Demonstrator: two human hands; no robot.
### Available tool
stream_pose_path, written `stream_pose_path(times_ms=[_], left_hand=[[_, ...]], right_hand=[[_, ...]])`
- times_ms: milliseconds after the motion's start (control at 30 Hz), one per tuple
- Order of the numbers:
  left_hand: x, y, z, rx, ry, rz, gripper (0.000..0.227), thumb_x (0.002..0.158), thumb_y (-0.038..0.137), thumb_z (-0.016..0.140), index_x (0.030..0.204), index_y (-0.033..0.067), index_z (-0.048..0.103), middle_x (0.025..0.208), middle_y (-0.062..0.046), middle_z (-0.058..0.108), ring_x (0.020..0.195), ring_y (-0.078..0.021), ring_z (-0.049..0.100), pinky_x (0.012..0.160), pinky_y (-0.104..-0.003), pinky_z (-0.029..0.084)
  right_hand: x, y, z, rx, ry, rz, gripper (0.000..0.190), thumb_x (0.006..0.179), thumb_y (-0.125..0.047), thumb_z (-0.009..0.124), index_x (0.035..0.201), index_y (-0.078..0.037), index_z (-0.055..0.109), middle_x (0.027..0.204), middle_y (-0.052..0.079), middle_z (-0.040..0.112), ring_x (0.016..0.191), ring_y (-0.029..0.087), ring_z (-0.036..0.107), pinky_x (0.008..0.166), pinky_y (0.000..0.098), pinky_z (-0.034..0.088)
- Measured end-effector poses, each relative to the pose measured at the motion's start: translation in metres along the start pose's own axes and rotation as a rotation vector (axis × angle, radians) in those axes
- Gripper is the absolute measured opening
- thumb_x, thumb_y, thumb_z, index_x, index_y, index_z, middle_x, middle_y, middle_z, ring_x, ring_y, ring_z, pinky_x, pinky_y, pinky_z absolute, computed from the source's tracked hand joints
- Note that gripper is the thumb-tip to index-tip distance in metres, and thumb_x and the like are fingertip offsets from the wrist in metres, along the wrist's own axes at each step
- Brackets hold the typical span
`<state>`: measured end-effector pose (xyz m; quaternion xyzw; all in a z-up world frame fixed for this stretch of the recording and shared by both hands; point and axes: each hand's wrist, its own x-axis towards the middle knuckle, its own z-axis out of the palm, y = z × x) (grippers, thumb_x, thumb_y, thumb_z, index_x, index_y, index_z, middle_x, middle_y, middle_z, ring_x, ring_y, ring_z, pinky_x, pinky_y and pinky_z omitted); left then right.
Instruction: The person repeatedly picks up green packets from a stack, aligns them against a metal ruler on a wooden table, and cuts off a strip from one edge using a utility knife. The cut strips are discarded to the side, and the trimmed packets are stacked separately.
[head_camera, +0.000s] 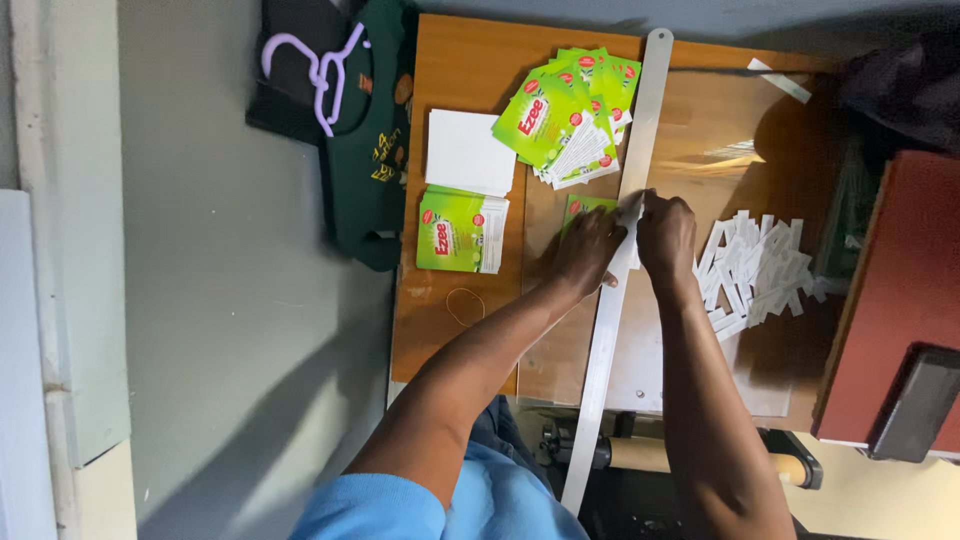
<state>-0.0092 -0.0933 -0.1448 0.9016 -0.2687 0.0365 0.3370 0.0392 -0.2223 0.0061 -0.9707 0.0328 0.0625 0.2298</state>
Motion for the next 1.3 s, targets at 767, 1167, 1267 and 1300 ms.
stream_pose_path(times_ms=[767, 1167, 1267, 1300], left_hand=[[0.009, 0.042, -0.061, 0.191, -0.146, -0.113, 0.078, 0.05, 0.037, 0.097, 0.11, 0.011, 0.054, 0.14, -0.009, 0.054, 0.127, -0.0384, 0.056, 0.107, -0.049, 0.046], [0.016, 0.046, -0.087, 0.125, -0.306, -0.145, 0.086, 0.06, 0.055, 0.089, 0.122, 0.0102, 0.051, 0.151, -0.011, 0.043, 0.139, -0.0384, 0.043, 0.114, -0.049, 0.038], [0.012, 0.05, -0.096, 0.162, -0.277, -0.125, 0.086, 0.061, 0.056, 0.088, 0.122, 0.0099, 0.05, 0.151, -0.011, 0.042, 0.139, -0.037, 0.043, 0.114, -0.048, 0.039], [0.012, 0.05, -0.102, 0.204, -0.245, -0.091, 0.085, 0.062, 0.058, 0.087, 0.122, 0.0101, 0.051, 0.15, -0.011, 0.043, 0.137, -0.0355, 0.045, 0.113, -0.047, 0.041]], right_hand=[[-0.1, -0.02, -0.013, 0.331, 0.138, 0.271, 0.028, 0.102, -0.018, 0.06, 0.125, -0.002, 0.064, 0.099, 0.027, 0.07, 0.092, 0.047, 0.067, 0.075, 0.0614, 0.051], [-0.112, 0.052, -0.005, 0.147, 0.256, 0.312, 0.018, 0.104, -0.017, 0.056, 0.118, -0.007, 0.053, 0.114, 0.024, 0.07, 0.103, 0.046, 0.066, 0.087, 0.0568, 0.051], [-0.131, 0.059, 0.004, 0.164, 0.357, 0.262, 0.021, 0.101, -0.011, 0.059, 0.12, -0.006, 0.053, 0.12, 0.023, 0.069, 0.109, 0.043, 0.065, 0.091, 0.0552, 0.05], [-0.136, 0.061, 0.008, 0.181, 0.416, 0.229, 0.022, 0.101, -0.009, 0.062, 0.121, -0.006, 0.054, 0.122, 0.022, 0.068, 0.113, 0.041, 0.064, 0.093, 0.0532, 0.05]])
